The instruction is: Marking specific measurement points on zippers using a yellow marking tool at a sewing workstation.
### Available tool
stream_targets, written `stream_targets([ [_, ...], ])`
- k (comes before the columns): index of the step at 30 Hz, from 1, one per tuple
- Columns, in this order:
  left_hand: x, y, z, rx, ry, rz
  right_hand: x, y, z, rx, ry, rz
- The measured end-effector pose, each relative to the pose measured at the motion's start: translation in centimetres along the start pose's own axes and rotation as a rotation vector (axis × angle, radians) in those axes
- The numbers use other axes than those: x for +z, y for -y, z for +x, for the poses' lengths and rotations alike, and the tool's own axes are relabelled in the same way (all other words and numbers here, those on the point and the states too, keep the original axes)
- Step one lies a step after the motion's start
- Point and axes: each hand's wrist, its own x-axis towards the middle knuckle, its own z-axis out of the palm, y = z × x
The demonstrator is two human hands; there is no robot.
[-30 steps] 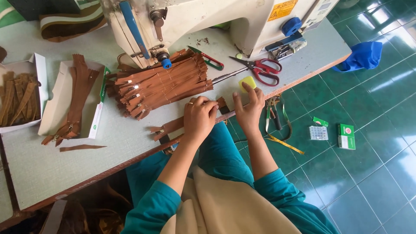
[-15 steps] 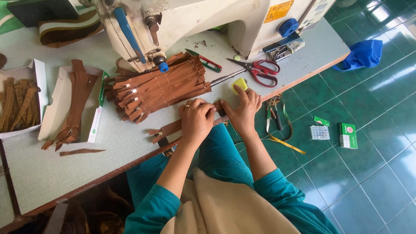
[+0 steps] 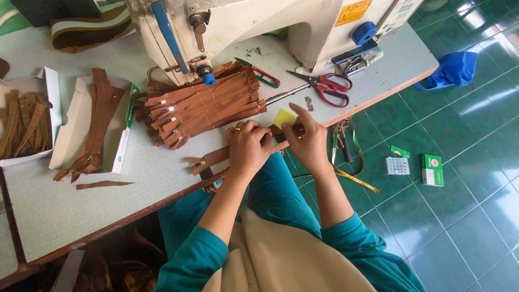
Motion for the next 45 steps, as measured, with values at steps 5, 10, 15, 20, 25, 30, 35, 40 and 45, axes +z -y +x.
stream_targets([
  [5, 0.7, 0.4, -0.3, 0.023, -0.059, -0.004, 1.5, -1.7, -0.4, -0.033, 0.083, -0.095],
  [10, 1.1, 0.7, -0.3, 0.029, -0.074, -0.019, 2.1, -0.3, -0.3, -0.141, 0.093, -0.288],
  [15, 1.5, 1.0, -0.4, 0.033, -0.106, 0.006, 3.4, -0.4, -0.6, -0.293, 0.077, -0.558],
  [20, 1.1, 0.7, -0.4, 0.044, -0.110, -0.007, 3.6, -1.3, -1.3, -0.294, -0.012, -0.444],
  [25, -0.4, -0.3, 0.1, 0.061, -0.127, -0.029, 1.5, -0.1, -2.0, -0.247, -0.062, -0.273],
  [30, -1.0, -0.6, 0.2, 0.069, -0.122, -0.045, 1.6, -1.5, -3.3, -0.272, -0.008, -0.248],
  [35, -1.4, -0.8, 0.4, 0.061, -0.116, -0.010, 2.3, -1.1, -3.2, -0.301, -0.017, -0.317],
  [40, -3.2, -1.9, 0.9, 0.065, -0.090, -0.035, 2.2, -1.8, -3.6, -0.303, 0.016, -0.369],
  [45, -3.3, -2.1, 1.0, 0.065, -0.109, -0.050, 1.5, -0.8, -3.5, -0.259, 0.022, -0.345],
])
